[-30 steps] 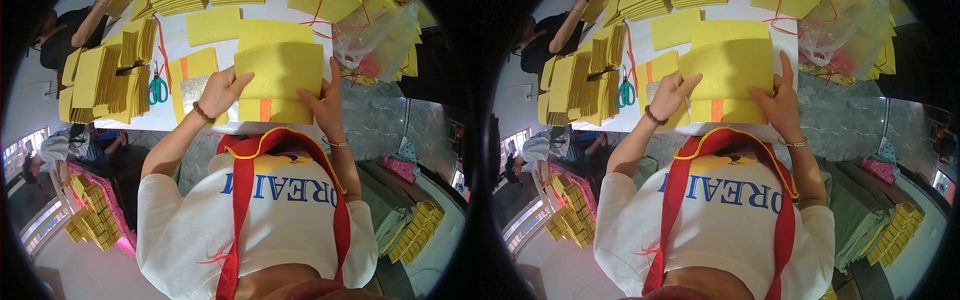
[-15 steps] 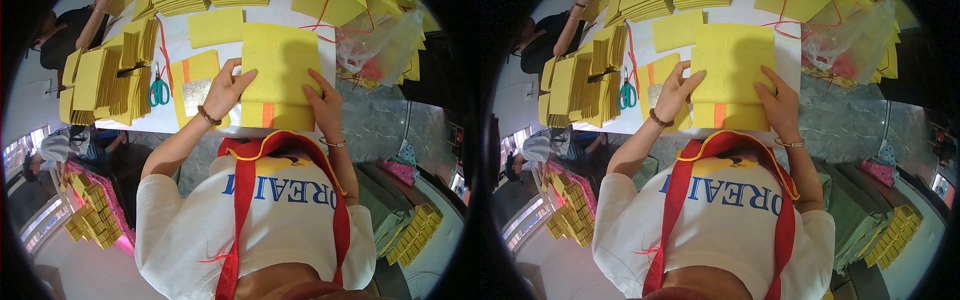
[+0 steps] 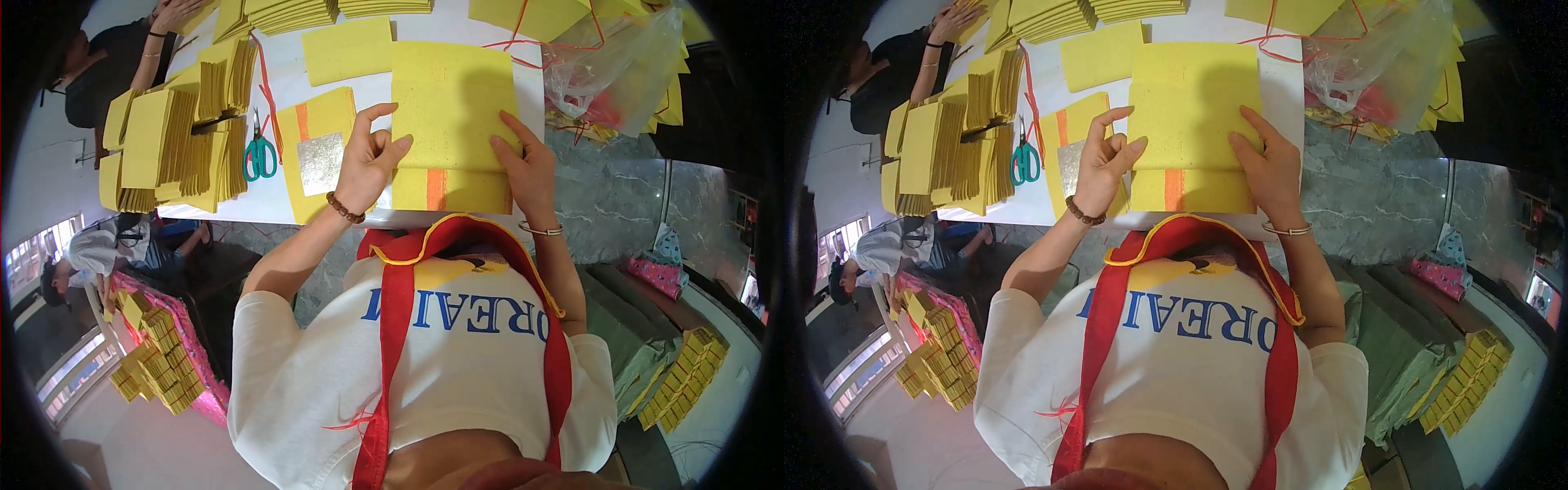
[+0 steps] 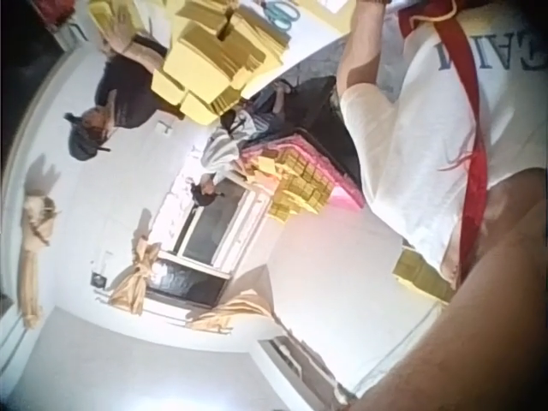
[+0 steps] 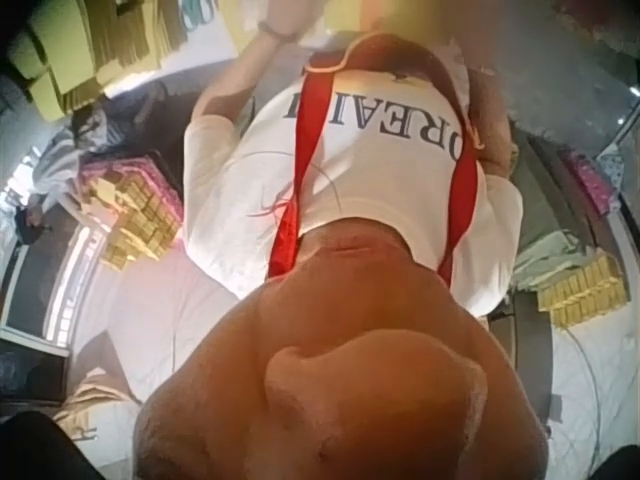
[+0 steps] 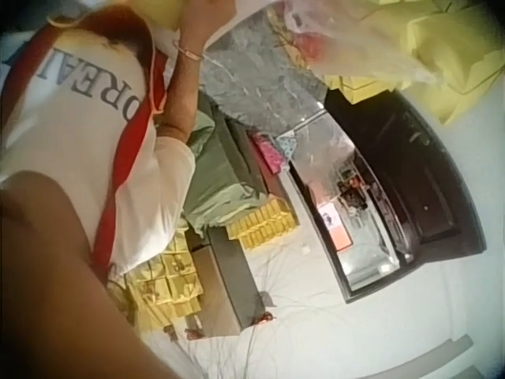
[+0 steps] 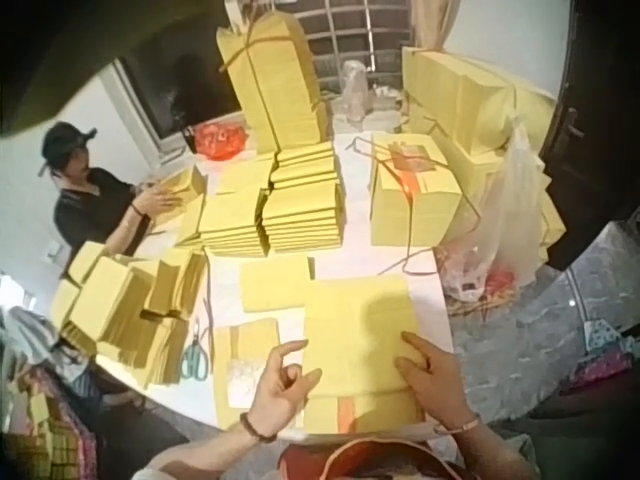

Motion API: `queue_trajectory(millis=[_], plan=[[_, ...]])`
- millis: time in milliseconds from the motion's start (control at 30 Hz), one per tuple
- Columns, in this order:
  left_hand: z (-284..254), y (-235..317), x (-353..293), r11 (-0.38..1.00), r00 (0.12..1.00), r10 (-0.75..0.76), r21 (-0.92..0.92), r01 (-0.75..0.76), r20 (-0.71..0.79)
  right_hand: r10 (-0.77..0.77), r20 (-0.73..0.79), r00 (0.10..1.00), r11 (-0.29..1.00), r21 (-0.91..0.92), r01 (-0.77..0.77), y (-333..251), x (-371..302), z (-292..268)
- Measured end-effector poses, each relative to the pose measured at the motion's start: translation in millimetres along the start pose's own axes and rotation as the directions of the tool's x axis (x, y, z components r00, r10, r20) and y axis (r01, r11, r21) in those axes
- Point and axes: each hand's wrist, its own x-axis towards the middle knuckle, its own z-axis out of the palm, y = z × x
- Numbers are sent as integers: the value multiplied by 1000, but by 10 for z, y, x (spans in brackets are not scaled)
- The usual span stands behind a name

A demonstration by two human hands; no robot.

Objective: The person is folding and stacking sheets of yellow paper containing silver foil inserts.

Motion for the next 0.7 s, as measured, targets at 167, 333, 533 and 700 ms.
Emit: queue_trajectory(millis=[167, 333, 533, 700], plan=[[41, 274, 23, 670, 860, 506, 599, -439, 63, 1, -8, 1000, 1000, -8, -1, 8, 2, 5], [360, 477, 93, 215, 698, 438, 688, -693, 567, -4, -18, 1000, 1000, 30, 4, -16, -14, 14], [352, 75, 218, 33, 731, 261, 751, -659, 630, -67, -15, 998, 997, -27, 67, 28, 1, 11], [364, 44, 214, 59, 751, 234, 762, -645, 617, -75, -20, 997, 978, -197, 69, -116, -155, -123]])
